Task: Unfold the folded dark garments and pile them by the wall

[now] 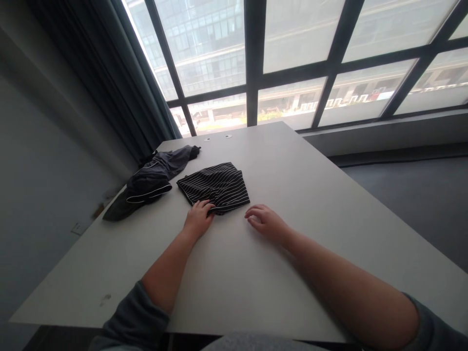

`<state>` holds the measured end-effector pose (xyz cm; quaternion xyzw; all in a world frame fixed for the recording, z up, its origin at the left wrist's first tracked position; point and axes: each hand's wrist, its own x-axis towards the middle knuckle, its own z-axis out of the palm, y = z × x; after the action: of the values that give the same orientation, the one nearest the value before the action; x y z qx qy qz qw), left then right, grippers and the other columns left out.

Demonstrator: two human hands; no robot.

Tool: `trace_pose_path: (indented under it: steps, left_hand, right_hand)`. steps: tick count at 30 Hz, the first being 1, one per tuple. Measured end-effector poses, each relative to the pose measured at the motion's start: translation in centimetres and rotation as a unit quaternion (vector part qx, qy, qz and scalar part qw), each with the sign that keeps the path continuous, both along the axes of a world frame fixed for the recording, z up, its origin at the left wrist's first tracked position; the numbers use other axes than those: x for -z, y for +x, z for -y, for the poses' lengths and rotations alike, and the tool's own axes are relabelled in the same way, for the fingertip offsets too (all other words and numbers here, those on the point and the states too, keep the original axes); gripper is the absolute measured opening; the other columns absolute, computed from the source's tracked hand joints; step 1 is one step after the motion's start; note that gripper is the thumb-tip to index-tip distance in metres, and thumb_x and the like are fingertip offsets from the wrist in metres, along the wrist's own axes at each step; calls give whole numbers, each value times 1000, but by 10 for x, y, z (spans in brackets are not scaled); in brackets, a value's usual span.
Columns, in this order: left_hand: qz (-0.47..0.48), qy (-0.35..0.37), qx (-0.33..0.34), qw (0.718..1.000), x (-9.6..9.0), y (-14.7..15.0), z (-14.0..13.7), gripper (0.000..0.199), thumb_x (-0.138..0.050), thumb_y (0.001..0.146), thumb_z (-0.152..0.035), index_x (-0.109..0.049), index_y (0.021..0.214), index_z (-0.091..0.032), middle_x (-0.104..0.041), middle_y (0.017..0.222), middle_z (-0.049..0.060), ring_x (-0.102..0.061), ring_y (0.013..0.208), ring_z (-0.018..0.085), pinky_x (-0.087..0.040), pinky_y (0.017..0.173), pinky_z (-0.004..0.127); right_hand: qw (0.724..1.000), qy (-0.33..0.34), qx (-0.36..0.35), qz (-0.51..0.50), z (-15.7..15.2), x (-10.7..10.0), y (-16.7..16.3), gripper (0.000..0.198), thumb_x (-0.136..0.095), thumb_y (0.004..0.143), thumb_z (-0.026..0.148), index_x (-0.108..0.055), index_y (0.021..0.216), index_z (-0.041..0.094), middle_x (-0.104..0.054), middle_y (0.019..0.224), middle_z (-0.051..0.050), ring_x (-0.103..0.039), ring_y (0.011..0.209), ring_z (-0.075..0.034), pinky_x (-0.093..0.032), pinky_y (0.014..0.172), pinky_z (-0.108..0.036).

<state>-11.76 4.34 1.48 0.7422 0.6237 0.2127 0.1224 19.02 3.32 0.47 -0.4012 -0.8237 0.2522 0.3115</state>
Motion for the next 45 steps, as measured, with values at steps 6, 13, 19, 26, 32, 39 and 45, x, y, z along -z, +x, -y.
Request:
trace_pose_path:
  steps: [6, 13, 19, 26, 32, 39, 45]
  left_hand:
    - [216, 49, 94, 971, -20, 79, 31, 25, -54, 102, -34, -70, 118, -23, -75, 106, 4, -69, 96, 21, -55, 90, 32]
    - [347, 66, 55, 934, -39, 70, 48, 28, -53, 100, -48, -64, 98, -22, -68, 89, 2, -62, 83, 19, -51, 77, 29]
    - [20, 5, -52, 998, -38, 11, 20, 14, -66, 87, -38, -66, 96, -27, -71, 81, 1, -65, 78, 25, -43, 70, 32]
    - [-65, 75, -208, 973, -36, -25, 8, 20, -60, 88, -25, -70, 106, -23, -74, 118, 11, -70, 102, 29, -51, 83, 36]
    - [36, 40, -26, 998, -34, 13, 24, 43, -55, 98, -56, -66, 127, -26, -77, 115, 7, -73, 101, 26, -55, 90, 36]
    - [-69, -19, -22, 997, -24, 37, 29, 25, -63, 92, -38, -68, 114, -27, -74, 120, 9, -70, 108, 29, -53, 90, 37]
    - [74, 61, -253, 963, -23, -26, -3, 26, -59, 96, -48, -64, 101, -22, -75, 97, 11, -71, 94, 32, -51, 78, 37]
  right_hand:
    - [989, 99, 108, 10, -3, 4, 6, 78, -71, 80, 17, -54, 155, 27, -40, 165, -13, -38, 153, -35, -36, 127, -55]
    - [964, 53, 245, -89, -21, -22, 51, 31, -57, 82, 17, -77, 105, 22, -78, 106, -8, -69, 105, -27, -54, 101, -43]
    - [966, -5, 239, -100, -28, -29, 62, 29, -59, 78, 21, -78, 99, 23, -79, 91, -3, -71, 85, -22, -54, 83, -33]
    - [895, -321, 157, -267, -41, -37, 99, 27, -72, 80, 29, -77, 103, 17, -80, 92, -10, -74, 85, -27, -62, 79, -39]
    - [794, -426, 97, -422, -53, -31, 116, 18, -65, 91, 26, -75, 103, 16, -80, 96, -8, -76, 87, -22, -64, 81, -33]
    - [812, -384, 139, -417, -61, -19, 118, 13, -67, 90, 25, -72, 98, 17, -79, 90, -8, -75, 83, -23, -65, 77, -33]
    - [817, -327, 219, -422, -73, -11, 142, 13, -71, 83, 23, -69, 95, 18, -75, 81, -4, -71, 72, -20, -63, 67, -31]
